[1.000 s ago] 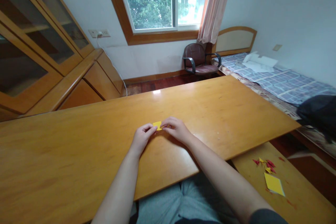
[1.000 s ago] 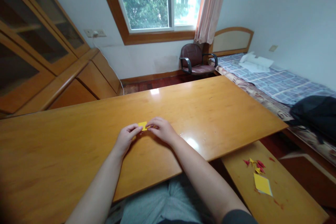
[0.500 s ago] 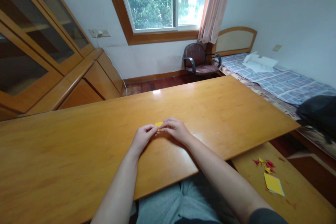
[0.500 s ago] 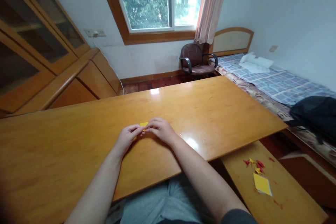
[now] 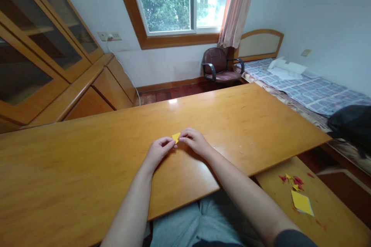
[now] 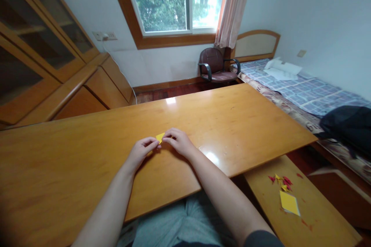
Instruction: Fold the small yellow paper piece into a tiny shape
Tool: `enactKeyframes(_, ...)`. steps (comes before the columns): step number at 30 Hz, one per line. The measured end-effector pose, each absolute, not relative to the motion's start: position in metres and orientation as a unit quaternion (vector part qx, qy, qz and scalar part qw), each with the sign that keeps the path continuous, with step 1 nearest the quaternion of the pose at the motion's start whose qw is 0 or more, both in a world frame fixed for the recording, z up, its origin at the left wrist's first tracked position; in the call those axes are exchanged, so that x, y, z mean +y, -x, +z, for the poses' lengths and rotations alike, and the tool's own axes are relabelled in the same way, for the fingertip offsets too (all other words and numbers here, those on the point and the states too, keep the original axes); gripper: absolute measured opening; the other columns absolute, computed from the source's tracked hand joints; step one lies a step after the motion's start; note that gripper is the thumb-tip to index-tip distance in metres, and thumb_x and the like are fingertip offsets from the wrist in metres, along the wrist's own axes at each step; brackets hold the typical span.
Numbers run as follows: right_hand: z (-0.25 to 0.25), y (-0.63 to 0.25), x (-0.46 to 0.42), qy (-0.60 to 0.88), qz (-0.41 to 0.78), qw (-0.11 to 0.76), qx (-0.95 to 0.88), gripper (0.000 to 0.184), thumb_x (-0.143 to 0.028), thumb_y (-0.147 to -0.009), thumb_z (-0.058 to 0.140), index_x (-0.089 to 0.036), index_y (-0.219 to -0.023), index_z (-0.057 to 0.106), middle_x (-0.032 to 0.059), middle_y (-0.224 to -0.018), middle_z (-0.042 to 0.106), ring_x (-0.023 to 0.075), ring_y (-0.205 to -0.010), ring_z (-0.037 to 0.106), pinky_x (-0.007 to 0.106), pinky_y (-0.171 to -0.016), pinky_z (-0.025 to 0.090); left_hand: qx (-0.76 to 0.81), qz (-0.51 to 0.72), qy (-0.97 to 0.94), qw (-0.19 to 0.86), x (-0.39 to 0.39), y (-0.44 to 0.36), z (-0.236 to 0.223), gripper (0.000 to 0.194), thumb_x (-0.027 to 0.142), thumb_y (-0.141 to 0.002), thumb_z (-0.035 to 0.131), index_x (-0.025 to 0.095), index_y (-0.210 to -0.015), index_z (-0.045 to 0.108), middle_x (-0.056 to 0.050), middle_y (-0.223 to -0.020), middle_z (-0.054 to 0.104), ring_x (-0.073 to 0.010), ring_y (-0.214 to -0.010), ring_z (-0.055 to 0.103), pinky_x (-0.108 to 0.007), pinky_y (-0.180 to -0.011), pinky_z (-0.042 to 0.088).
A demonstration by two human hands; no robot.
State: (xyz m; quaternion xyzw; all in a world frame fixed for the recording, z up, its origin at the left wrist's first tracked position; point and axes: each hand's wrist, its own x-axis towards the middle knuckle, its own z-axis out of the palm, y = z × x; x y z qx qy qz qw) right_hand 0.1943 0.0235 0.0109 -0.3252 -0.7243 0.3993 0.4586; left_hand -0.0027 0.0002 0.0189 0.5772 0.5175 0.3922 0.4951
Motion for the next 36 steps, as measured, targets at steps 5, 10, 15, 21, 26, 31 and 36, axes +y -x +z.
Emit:
enactKeyframes(5,0.0108,-0.1939,0.0225,0.354,0.409,0.443,-0.715,0.007,-0.02,-0.088,0.065,-0.017,-0.083,0.069,0.0027,-0.085,0.069,0.0148,-0.082,0.063,0.027,-0.079,0.047,0.52,0.375,-0.602,0.476,-0.0005,0.0015,0.0194,0.029,0.045,-0.075,0.07,0.017,-0.072,0.069,-0.005,-0.071,0.073,-0.0176,-0.065,0.064,-0.028,-0.067,0.049)
enactKeyframes(10,0.011,-0.1933,0.0223,0.379,0.422,0.437,-0.698,0.006,-0.022,-0.086,0.067,-0.017,-0.083,0.07,0.0026,-0.083,0.07,0.0149,-0.081,0.063,0.027,-0.076,0.047,0.526,0.359,-0.619,0.459,-0.002,0.0003,0.0205,0.029,0.046,-0.077,0.069,0.017,-0.072,0.07,-0.005,-0.072,0.073,-0.019,-0.068,0.066,-0.029,-0.07,0.05)
enactKeyframes(15,0.0096,-0.1926,0.0228,0.393,0.431,0.442,-0.681,0.007,-0.024,-0.084,0.069,-0.017,-0.083,0.07,0.0025,-0.083,0.07,0.0148,-0.08,0.063,0.027,-0.075,0.047,0.512,0.367,-0.613,0.476,-0.002,0.0005,0.0183,0.03,0.047,-0.079,0.067,0.017,-0.079,0.071,-0.006,-0.078,0.075,-0.02,-0.074,0.067,-0.03,-0.073,0.051)
enactKeyframes(21,0.0115,-0.1917,0.0217,0.397,0.433,0.437,-0.681,0.009,-0.025,-0.084,0.068,-0.017,-0.082,0.071,0.0028,-0.082,0.071,0.0148,-0.078,0.063,0.027,-0.074,0.047,0.516,0.371,-0.614,0.469,-0.0027,-0.0005,0.0164,0.03,0.046,-0.074,0.074,0.017,-0.075,0.068,-0.003,-0.072,0.072,-0.0176,-0.069,0.066,-0.027,-0.067,0.05)
enactKeyframes(26,0.0136,-0.191,0.0205,0.402,0.432,0.434,-0.681,0.009,-0.025,-0.084,0.068,-0.017,-0.081,0.071,0.0031,-0.081,0.071,0.0145,-0.076,0.063,0.027,-0.073,0.047,0.513,0.372,-0.612,0.473,-0.0035,-0.0013,0.0176,0.029,0.045,-0.076,0.073,0.017,-0.075,0.067,-0.004,-0.072,0.073,-0.0181,-0.068,0.067,-0.029,-0.069,0.051)
enactKeyframes(31,0.01,-0.1907,0.0213,0.404,0.435,0.439,-0.674,0.011,-0.027,-0.084,0.068,-0.017,-0.082,0.071,0.0032,-0.082,0.071,0.0144,-0.076,0.062,0.027,-0.073,0.048,0.51,0.377,-0.606,0.48,-0.0034,-0.0003,0.0192,0.027,0.044,-0.077,0.072,0.017,-0.075,0.068,-0.005,-0.073,0.074,-0.0188,-0.069,0.068,-0.03,-0.071,0.053)
enactKeyframes(36,0.0064,-0.1907,0.0225,0.404,0.446,0.444,-0.664,0.012,-0.029,-0.083,0.069,-0.017,-0.084,0.071,0.0032,-0.082,0.071,0.0145,-0.075,0.063,0.026,-0.071,0.048,0.512,0.374,-0.603,0.484,-0.0038,-0.0002,0.021,0.025,0.042,-0.077,0.072,0.017,-0.074,0.068,-0.005,-0.073,0.074,-0.0192,-0.069,0.069,-0.031,-0.072,0.053)
